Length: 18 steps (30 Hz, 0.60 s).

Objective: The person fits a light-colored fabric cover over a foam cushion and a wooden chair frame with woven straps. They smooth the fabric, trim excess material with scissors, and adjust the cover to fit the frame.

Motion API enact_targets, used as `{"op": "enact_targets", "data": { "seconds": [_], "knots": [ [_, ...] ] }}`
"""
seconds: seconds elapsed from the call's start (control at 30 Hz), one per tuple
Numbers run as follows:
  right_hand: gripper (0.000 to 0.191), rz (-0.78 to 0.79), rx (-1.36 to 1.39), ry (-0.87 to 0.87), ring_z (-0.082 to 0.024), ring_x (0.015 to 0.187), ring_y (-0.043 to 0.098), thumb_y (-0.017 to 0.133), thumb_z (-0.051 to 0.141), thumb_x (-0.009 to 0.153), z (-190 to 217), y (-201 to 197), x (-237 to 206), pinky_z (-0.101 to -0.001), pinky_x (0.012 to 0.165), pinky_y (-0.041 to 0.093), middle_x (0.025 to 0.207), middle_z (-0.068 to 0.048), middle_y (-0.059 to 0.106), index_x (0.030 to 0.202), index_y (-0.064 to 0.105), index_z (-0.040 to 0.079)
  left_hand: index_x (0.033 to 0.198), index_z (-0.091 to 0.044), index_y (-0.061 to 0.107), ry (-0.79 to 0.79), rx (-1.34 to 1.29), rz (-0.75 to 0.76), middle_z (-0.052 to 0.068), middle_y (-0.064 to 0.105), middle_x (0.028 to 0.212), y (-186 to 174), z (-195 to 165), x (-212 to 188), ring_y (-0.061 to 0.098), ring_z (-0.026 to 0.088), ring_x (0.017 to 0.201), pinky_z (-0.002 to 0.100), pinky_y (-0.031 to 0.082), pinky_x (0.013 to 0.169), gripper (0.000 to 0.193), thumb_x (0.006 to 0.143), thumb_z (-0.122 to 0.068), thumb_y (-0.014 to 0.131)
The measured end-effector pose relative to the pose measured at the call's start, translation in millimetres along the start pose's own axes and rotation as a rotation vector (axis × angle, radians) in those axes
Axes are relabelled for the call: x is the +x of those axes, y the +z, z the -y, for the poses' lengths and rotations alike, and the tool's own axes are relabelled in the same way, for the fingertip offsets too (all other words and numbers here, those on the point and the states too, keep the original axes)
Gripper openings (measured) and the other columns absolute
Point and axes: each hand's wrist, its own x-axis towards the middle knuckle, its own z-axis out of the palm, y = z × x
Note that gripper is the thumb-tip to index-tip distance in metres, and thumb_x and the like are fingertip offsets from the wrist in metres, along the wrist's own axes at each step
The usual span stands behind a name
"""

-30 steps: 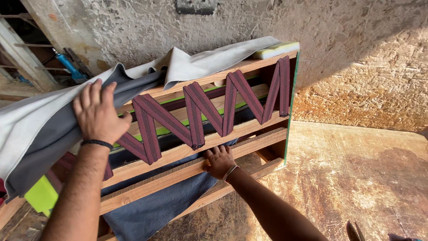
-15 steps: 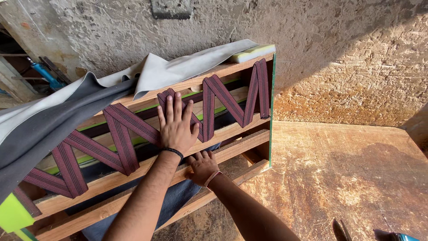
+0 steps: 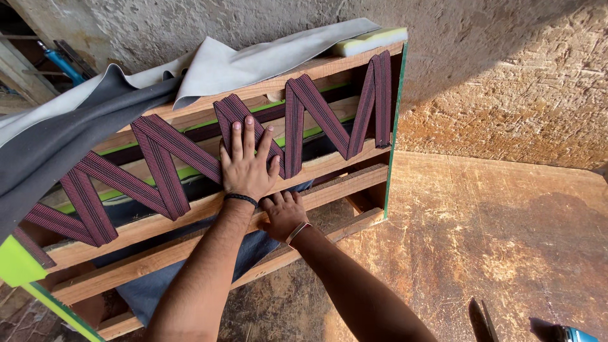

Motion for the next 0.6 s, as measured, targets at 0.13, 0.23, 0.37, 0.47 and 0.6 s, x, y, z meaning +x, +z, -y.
{"op": "enact_targets", "data": {
  "seconds": [0.13,0.23,0.37,0.47,0.6],
  "knots": [
    [0.068,0.056,-0.025,-0.002,-0.038,0.138,0.04,0.068,0.052,0.09,-0.8,-4.6,-0.6,-0.0589,0.121,0.019,0.142,-0.017,0.05,0.145,0.048,0.018,0.165,-0.034,0.032,-0.003,0.029,0.005,0.011,0.006,0.175,5.8,0.1,0.8,0.006,0.034,0.159,0.07,0.027,0.115,0.066,0.105,-0.06,0.039],
    [0.069,0.076,-0.025,0.0,-0.038,0.14,0.038,0.066,0.053,0.091,-0.9,-7.6,-0.9,-0.06,0.121,0.017,0.145,-0.018,0.047,0.146,0.046,0.018,0.165,-0.035,0.03,-0.003,0.031,0.042,0.011,0.003,0.173,9.2,0.4,2.1,0.004,0.035,0.157,0.071,0.026,0.114,0.068,0.103,-0.061,0.038],
    [0.07,0.08,-0.036,-0.005,-0.038,0.14,0.038,0.066,0.052,0.091,-1.5,-5.4,1.6,-0.0605,0.12,0.016,0.146,-0.018,0.045,0.147,0.045,0.016,0.166,-0.035,0.028,-0.002,0.052,0.029,0.011,0.0,0.174,12.0,1.0,2.4,0.002,0.035,0.158,0.07,0.026,0.115,0.067,0.105,-0.061,0.037],
    [0.069,0.055,-0.036,-0.017,-0.038,0.139,0.039,0.068,0.052,0.089,-2.5,-2.0,4.8,-0.0598,0.12,0.018,0.147,-0.017,0.045,0.144,0.047,0.015,0.167,-0.036,0.028,0.003,0.063,-0.002,0.012,0.001,0.174,13.9,1.0,1.3,0.003,0.035,0.159,0.07,0.026,0.116,0.066,0.106,-0.061,0.038],
    [0.069,0.033,-0.031,-0.012,-0.036,0.137,0.042,0.069,0.052,0.089,-4.2,-0.8,5.2,-0.0588,0.121,0.019,0.143,-0.015,0.049,0.142,0.049,0.014,0.166,-0.036,0.028,-0.013,0.04,0.003,0.011,0.002,0.173,15.4,0.1,-0.8,0.004,0.035,0.158,0.07,0.025,0.115,0.066,0.106,-0.06,0.039]
  ]
}}
